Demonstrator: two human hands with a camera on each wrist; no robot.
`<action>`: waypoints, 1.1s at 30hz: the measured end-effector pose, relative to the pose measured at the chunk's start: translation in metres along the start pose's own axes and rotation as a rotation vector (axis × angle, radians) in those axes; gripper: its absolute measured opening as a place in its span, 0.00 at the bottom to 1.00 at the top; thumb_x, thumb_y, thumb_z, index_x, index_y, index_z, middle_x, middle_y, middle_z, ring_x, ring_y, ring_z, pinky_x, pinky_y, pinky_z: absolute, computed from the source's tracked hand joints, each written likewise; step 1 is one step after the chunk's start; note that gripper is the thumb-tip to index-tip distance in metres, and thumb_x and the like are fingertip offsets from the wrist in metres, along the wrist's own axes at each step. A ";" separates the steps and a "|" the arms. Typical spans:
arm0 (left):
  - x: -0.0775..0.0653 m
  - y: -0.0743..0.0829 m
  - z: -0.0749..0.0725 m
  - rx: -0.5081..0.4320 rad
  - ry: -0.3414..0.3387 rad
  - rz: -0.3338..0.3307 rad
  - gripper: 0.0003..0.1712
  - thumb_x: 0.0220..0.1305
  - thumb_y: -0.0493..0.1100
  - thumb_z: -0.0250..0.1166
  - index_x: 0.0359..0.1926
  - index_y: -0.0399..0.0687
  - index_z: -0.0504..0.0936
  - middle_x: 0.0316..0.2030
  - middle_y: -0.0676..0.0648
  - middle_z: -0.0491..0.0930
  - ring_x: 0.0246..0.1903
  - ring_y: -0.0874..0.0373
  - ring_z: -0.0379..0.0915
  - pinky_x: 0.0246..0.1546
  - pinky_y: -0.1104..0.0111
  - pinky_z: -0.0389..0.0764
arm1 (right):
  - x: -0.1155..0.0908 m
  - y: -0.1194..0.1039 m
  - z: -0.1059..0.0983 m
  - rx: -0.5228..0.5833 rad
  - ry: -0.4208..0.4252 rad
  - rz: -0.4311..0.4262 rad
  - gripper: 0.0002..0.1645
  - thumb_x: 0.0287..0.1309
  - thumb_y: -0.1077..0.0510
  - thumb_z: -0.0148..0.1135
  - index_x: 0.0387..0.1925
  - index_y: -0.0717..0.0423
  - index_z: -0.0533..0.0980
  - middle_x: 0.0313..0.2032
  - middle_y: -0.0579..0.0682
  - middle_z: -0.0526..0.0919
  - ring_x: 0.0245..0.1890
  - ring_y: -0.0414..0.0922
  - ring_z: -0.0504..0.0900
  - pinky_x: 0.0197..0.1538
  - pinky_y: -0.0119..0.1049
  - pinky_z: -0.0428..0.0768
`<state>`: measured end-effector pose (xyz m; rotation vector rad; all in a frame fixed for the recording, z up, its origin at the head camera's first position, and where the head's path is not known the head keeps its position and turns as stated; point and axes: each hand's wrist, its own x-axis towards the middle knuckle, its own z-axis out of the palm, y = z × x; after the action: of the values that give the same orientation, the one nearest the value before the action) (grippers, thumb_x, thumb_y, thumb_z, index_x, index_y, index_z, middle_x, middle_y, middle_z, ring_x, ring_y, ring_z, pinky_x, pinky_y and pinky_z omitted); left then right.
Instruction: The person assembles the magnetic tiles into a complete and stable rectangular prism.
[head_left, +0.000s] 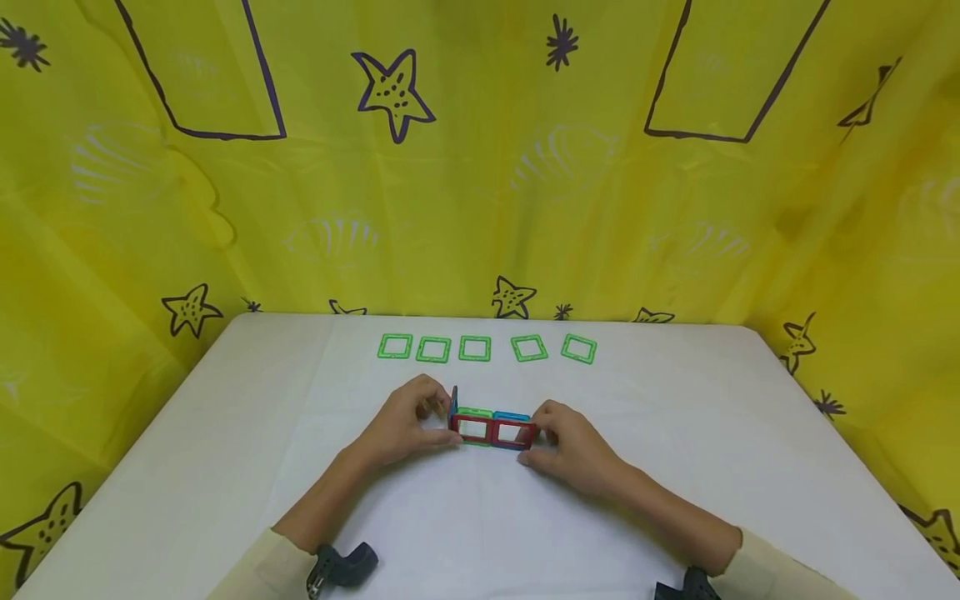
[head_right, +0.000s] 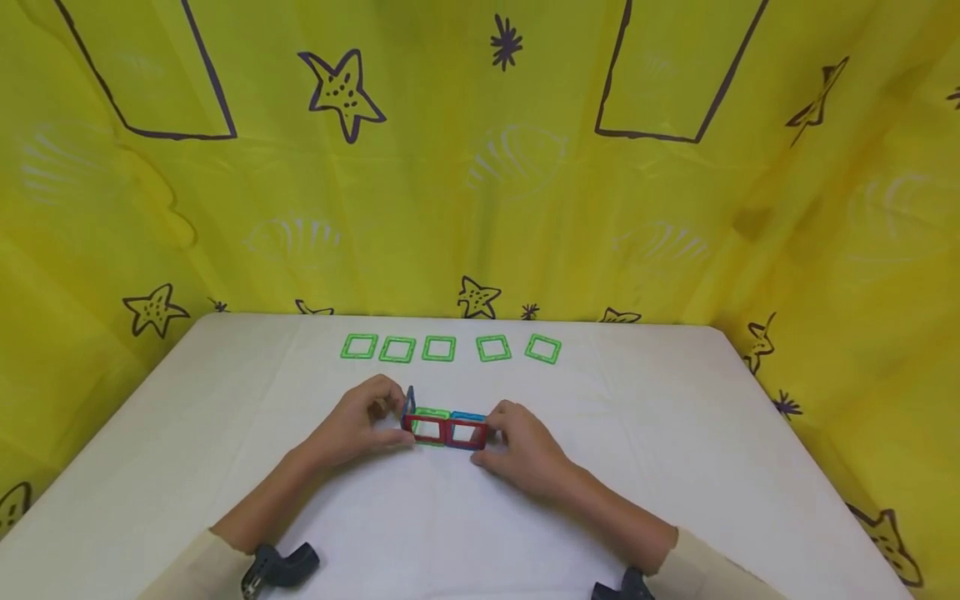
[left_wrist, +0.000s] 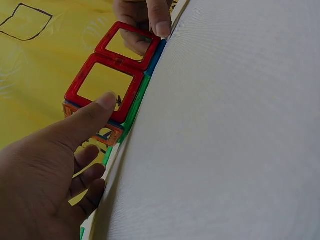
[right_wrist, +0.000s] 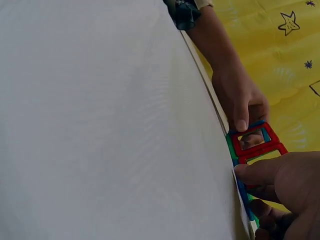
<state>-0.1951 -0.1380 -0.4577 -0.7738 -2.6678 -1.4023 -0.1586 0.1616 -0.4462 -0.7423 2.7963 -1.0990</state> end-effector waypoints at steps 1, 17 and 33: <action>0.000 0.000 0.000 0.001 0.004 0.007 0.20 0.50 0.43 0.86 0.37 0.55 0.82 0.41 0.55 0.78 0.42 0.57 0.74 0.44 0.64 0.78 | -0.001 -0.001 0.001 -0.005 -0.006 0.002 0.08 0.57 0.54 0.80 0.34 0.41 0.85 0.36 0.42 0.75 0.37 0.44 0.71 0.38 0.35 0.72; -0.002 0.013 0.011 0.069 0.135 -0.087 0.09 0.61 0.37 0.79 0.39 0.50 0.87 0.33 0.58 0.84 0.35 0.60 0.79 0.41 0.64 0.82 | -0.009 -0.019 0.015 0.000 -0.135 -0.071 0.16 0.54 0.43 0.82 0.41 0.41 0.87 0.39 0.32 0.77 0.43 0.39 0.71 0.46 0.34 0.75; -0.002 0.024 0.019 0.102 0.225 -0.166 0.08 0.61 0.36 0.78 0.42 0.41 0.92 0.32 0.53 0.88 0.30 0.61 0.79 0.35 0.68 0.82 | -0.016 -0.032 0.020 0.008 -0.207 -0.151 0.28 0.54 0.46 0.82 0.55 0.50 0.87 0.37 0.34 0.73 0.44 0.36 0.69 0.47 0.32 0.73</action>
<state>-0.1792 -0.1130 -0.4510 -0.3679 -2.6509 -1.2852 -0.1267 0.1357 -0.4421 -1.0172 2.5982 -0.9889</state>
